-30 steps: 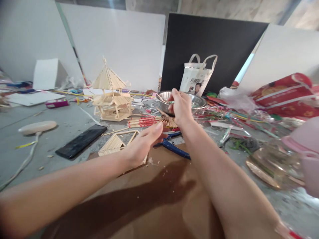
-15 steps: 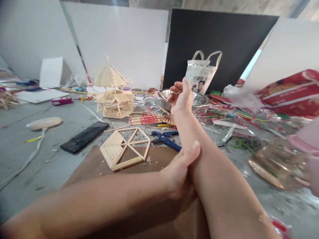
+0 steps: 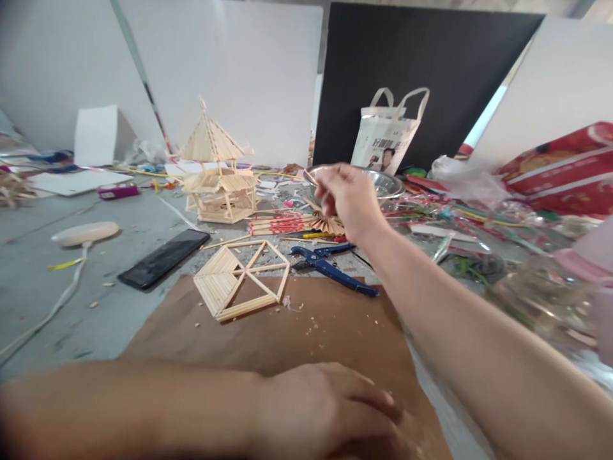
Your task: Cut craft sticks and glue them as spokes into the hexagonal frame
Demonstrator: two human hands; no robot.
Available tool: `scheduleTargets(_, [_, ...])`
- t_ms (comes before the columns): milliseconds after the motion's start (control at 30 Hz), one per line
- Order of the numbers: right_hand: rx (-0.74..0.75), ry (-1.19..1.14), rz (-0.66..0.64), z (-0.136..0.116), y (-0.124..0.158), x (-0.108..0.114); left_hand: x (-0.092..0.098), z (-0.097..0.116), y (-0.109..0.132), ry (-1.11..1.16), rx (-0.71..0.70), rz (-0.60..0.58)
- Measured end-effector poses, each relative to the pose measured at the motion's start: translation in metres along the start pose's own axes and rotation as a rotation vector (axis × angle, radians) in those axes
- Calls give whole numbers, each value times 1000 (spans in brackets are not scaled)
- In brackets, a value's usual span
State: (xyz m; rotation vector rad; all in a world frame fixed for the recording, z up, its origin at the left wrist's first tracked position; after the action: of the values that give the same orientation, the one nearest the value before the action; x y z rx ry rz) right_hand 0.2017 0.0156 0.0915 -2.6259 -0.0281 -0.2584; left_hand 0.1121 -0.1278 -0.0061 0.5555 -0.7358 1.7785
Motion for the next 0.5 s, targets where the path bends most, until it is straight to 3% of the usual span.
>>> scheduleTargets(133, [-58,349,-255,20,74,-13,4,-3,43,-474,-27,26])
scheduleTargets(233, [-68,439,-350,32,107,-17,-5,-6,66,-677,-69,56])
scheduleTargets(500, [-107,372,-103,39,97,2,-18,-15,72,-803,-226,137])
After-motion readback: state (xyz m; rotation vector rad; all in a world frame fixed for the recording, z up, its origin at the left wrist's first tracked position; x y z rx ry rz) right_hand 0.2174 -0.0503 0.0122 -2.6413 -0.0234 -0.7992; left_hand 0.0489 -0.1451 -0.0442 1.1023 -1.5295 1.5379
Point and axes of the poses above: each hand's wrist, its own y-axis away from the middle knuckle, its own x-axis out of the back of the hand, z = x × y, the point moved 1 cm from there along -y, towards the middle knuckle
